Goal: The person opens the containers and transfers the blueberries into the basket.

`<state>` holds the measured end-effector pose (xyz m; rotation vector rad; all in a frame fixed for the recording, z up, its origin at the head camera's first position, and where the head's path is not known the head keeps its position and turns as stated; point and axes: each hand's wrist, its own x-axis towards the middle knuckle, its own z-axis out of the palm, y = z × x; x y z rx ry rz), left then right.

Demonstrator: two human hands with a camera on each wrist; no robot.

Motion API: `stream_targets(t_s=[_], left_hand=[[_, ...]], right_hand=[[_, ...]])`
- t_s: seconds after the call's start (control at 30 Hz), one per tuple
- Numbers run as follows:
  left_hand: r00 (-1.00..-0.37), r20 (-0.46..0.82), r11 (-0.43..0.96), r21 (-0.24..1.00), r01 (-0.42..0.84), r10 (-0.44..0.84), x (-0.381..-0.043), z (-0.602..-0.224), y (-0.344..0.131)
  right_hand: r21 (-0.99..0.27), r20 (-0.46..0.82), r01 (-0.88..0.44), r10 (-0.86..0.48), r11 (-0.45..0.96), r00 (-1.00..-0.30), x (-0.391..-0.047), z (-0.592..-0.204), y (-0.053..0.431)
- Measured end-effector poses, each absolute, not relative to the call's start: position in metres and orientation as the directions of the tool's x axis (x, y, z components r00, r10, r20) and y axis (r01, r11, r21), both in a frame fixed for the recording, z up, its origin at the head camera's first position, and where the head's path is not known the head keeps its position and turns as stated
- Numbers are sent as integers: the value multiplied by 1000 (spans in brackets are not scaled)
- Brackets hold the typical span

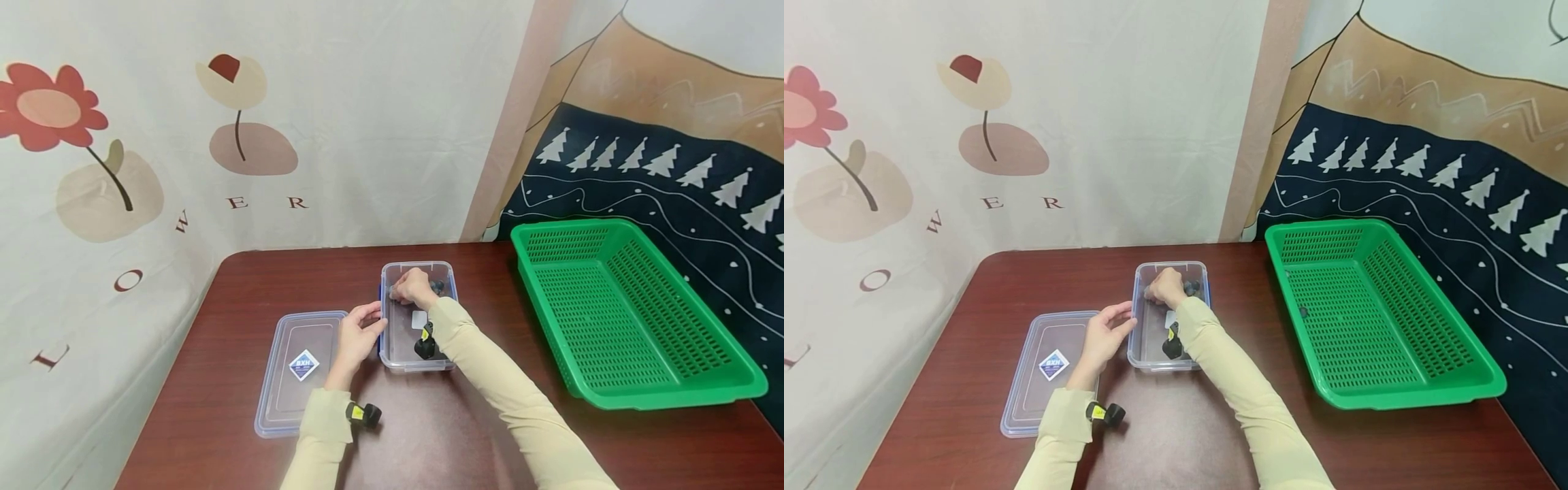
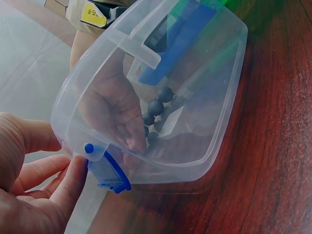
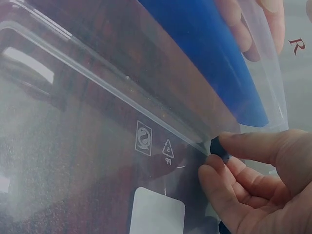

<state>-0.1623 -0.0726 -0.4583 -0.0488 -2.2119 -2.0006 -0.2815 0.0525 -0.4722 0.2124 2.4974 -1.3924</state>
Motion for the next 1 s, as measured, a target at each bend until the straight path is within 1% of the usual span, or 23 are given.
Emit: stream_targets(t_s=[0.13,0.33,0.43,0.57,0.8,1.0], left_hand=[[-983,160,107,983,151,-91,-171,-478,-74],[-982,158,111,983,146,-99,-174,-484,-75],[-983,160,111,983,149,-95,-174,-483,-75],[-986,142,111,985,132,-90,-172,-477,-75],[-989,115,130,986,103,-88,-159,-450,-70],[-991,108,116,988,98,-85,-158,-447,-70]], right_hand=[[-818,-306,251,-22,518,-952,-280,-472,54],[-851,-307,257,-38,458,-951,-280,-460,63],[-870,-287,236,-56,434,-956,-280,-450,71],[-892,-266,218,-71,396,-961,-281,-433,84],[-912,-245,205,-73,356,-967,-280,-409,107],[-911,-246,200,-86,360,-965,-275,-391,129]])
